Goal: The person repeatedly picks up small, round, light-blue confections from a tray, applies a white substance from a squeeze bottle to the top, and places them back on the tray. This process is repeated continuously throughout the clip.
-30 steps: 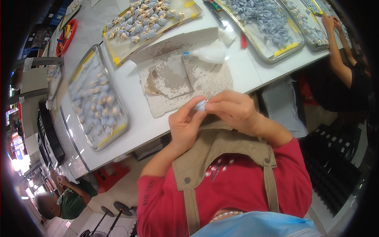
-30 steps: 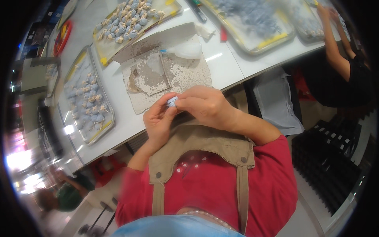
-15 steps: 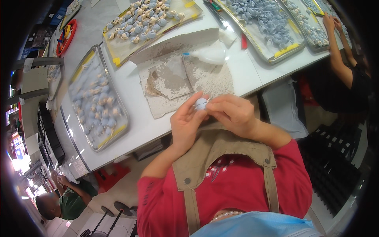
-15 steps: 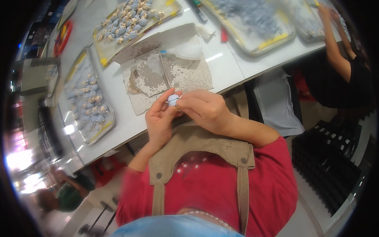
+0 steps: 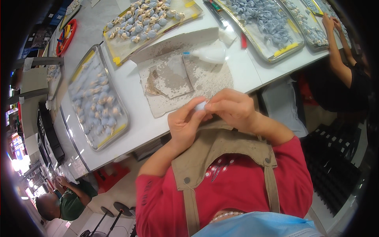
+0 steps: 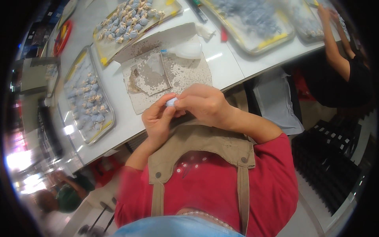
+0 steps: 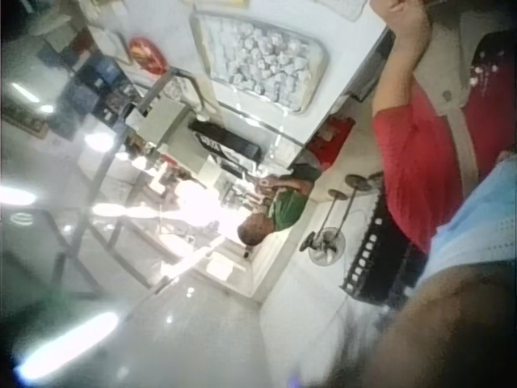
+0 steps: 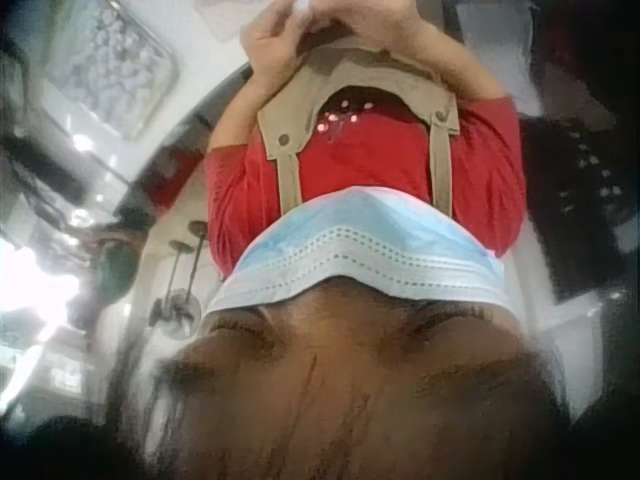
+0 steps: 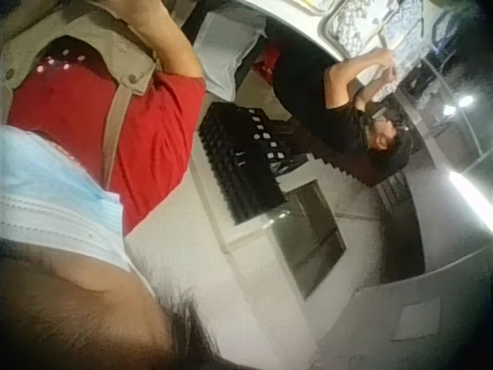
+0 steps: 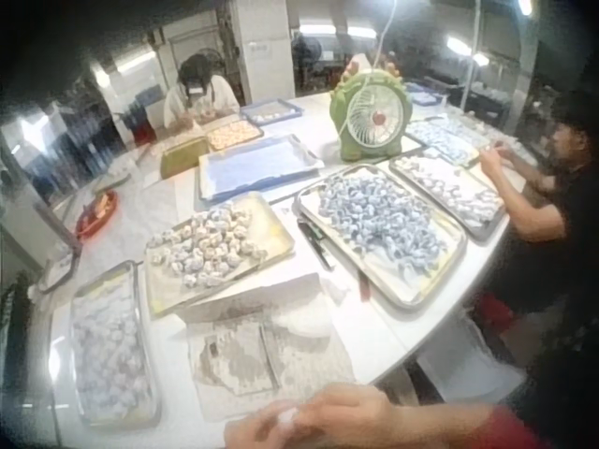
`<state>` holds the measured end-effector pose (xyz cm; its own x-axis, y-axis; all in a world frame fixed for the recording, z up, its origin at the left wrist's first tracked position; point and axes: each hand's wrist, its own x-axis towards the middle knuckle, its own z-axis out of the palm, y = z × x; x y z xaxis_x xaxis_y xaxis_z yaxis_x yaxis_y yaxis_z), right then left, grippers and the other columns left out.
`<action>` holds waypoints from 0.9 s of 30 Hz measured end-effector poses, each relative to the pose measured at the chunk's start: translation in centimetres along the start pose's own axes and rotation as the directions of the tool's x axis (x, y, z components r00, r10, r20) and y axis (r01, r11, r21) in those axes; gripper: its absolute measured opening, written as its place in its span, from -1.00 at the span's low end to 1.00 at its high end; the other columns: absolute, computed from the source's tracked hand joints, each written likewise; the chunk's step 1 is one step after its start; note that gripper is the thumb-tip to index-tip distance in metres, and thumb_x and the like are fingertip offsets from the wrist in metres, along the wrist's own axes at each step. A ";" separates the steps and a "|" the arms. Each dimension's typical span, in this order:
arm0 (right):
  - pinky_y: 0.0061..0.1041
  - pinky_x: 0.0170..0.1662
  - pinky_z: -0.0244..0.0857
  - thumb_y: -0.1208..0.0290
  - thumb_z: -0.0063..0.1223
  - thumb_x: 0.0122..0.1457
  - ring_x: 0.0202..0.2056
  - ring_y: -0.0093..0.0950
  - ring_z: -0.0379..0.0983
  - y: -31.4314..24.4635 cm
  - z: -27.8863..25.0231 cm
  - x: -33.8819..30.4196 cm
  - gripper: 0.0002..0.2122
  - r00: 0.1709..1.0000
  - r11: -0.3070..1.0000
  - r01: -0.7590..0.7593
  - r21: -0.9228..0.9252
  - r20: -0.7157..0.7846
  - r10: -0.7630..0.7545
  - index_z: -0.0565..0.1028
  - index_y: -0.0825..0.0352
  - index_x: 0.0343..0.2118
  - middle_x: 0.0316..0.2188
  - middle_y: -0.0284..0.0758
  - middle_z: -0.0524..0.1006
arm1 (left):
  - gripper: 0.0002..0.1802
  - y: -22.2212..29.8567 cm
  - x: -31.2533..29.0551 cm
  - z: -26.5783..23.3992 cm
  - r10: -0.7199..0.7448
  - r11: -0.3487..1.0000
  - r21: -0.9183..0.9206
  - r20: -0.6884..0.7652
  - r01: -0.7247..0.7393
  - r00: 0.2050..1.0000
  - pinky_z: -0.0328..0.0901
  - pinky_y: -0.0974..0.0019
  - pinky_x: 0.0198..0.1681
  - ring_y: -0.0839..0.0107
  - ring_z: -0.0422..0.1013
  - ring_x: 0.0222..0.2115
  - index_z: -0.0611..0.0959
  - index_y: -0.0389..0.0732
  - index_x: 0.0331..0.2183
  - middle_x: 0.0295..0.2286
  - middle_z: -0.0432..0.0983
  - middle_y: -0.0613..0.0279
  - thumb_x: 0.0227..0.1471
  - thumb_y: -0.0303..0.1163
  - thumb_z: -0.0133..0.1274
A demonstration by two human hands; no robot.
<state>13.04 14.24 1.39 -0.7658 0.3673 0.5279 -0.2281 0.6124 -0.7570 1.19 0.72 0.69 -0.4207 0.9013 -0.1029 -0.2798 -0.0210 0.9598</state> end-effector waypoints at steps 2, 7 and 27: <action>-0.50 -0.34 0.34 0.64 0.17 -0.17 -0.35 -0.38 0.44 0.1 -0.5 0.4 -0.75 0.996 0.996 -0.088 0.030 0.031 0.087 0.47 0.36 -0.34 -0.36 -0.23 0.46 | -0.61 0.1 0.1 -0.2 -0.014 1.000 -0.016 0.023 0.014 1.000 0.36 0.41 -0.22 0.41 0.43 -0.31 0.43 -0.36 -0.08 -0.20 0.43 0.09 0.03 -0.44 0.02; -0.49 -0.11 0.30 0.57 0.18 -0.08 -0.16 -0.44 0.38 0.9 -0.1 0.6 -0.58 0.917 0.728 -0.396 0.559 0.200 0.345 0.36 0.30 -0.11 -0.18 -0.26 0.42 | -0.60 0.3 0.6 0.2 0.050 0.987 -0.150 -0.001 -0.050 0.999 0.28 0.49 -0.19 0.50 0.40 -0.27 0.43 -0.35 -0.08 -0.26 0.47 0.10 -0.04 -0.66 -0.02; -0.59 -0.18 0.32 0.40 0.21 -0.06 -0.28 -0.55 0.47 0.3 -0.7 0.2 -0.71 0.902 0.747 -0.426 0.510 0.302 0.309 0.48 0.39 -0.27 -0.32 -0.29 0.55 | -0.73 0.5 -0.1 -0.3 0.165 0.977 0.105 0.195 -0.188 0.967 0.27 0.46 -0.17 0.44 0.41 -0.26 0.52 -0.37 -0.20 -0.27 0.51 0.04 -0.02 -0.55 0.02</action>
<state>13.23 14.95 1.51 -0.9426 0.3091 0.1262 -0.1507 -0.0567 -0.9870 0.87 0.50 1.14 -0.2845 0.9524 0.1099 -0.1038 -0.1445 0.9840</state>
